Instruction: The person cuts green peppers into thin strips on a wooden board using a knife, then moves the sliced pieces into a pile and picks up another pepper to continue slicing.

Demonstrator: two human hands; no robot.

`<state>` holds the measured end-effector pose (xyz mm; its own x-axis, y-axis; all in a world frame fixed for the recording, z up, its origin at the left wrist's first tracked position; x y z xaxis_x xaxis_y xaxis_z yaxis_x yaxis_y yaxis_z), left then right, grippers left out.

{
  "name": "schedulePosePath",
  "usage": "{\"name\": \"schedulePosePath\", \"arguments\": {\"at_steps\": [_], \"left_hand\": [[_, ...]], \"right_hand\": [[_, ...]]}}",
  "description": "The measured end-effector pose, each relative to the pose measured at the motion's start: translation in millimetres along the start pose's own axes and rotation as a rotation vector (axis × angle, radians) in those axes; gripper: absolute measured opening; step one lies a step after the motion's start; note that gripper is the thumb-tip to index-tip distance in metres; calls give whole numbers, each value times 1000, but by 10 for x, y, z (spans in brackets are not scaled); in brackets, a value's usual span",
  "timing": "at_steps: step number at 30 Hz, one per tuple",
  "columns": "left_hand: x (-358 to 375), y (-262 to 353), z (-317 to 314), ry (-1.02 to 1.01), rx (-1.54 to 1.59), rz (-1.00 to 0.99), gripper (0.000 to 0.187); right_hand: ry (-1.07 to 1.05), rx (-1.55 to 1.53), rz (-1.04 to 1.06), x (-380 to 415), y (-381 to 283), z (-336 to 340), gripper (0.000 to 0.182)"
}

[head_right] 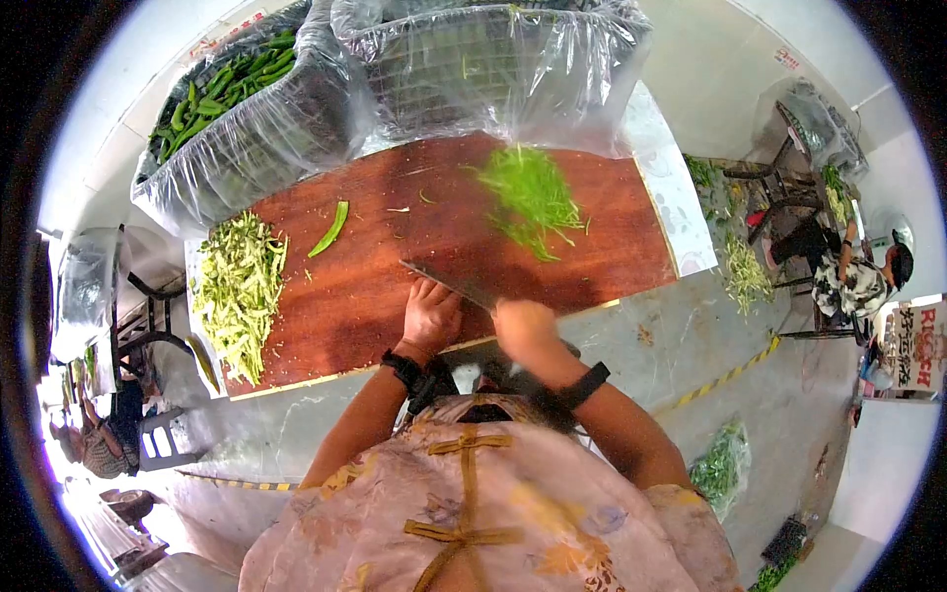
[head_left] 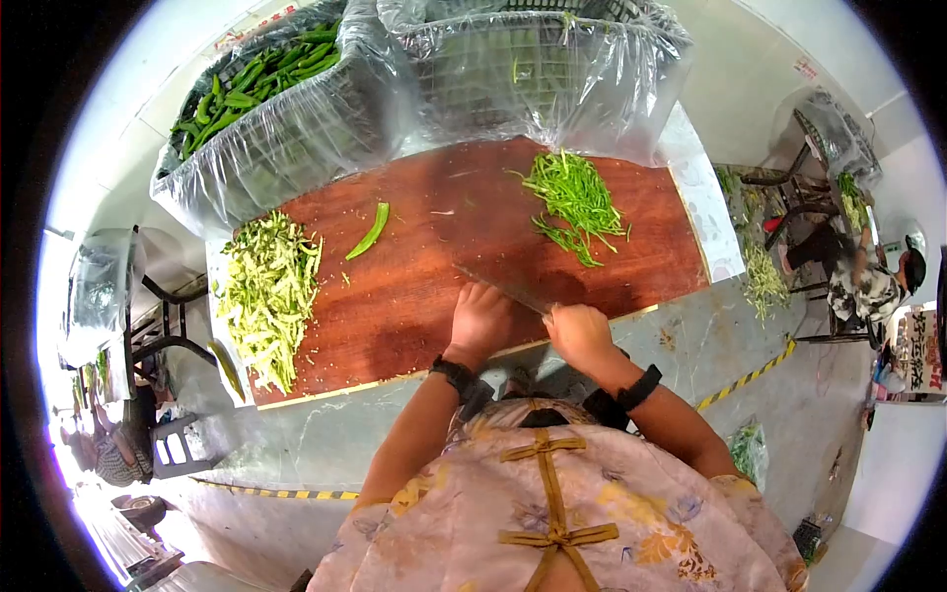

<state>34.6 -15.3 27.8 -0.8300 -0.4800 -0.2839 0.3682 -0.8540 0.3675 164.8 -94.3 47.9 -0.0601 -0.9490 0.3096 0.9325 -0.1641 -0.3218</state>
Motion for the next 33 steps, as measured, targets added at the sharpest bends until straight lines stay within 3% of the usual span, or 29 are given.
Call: {"name": "schedulePosePath", "arguments": {"at_steps": [12, 15, 18, 21, 24, 33], "left_hand": [[25, -71, -100, 29, 147, -9, 20], [18, -35, -65, -81, 148, -41, 23], [-1, 1, 17, 10, 105, -25, 26], [18, -60, -77, 62, 80, 22, 18], [31, -58, -57, 30, -25, 25, 26], [-3, -12, 41, 49, 47, 39, 21]], "right_hand": [[-72, 30, 9, -185, -42, -125, 20], [78, 3, 106, -427, -169, -86, 20], [53, 5, 23, -593, -114, -34, 22], [60, -27, 25, -426, -45, 75, 22], [36, -36, 4, -167, -11, 103, 20], [-61, -20, -5, 66, -26, 67, 21]]}}
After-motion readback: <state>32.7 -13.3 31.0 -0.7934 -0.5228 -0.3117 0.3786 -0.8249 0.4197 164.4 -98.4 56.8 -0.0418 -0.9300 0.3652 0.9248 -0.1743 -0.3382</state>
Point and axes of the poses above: each hand's wrist, its own x-axis away from the middle knuckle, its own z-axis out of the back of the hand, y = z × x, the point moved 5 cm from there along -x, towards the middle knuckle, and after that the axes turned 15 degrees about -y, right-handed, at the moved point
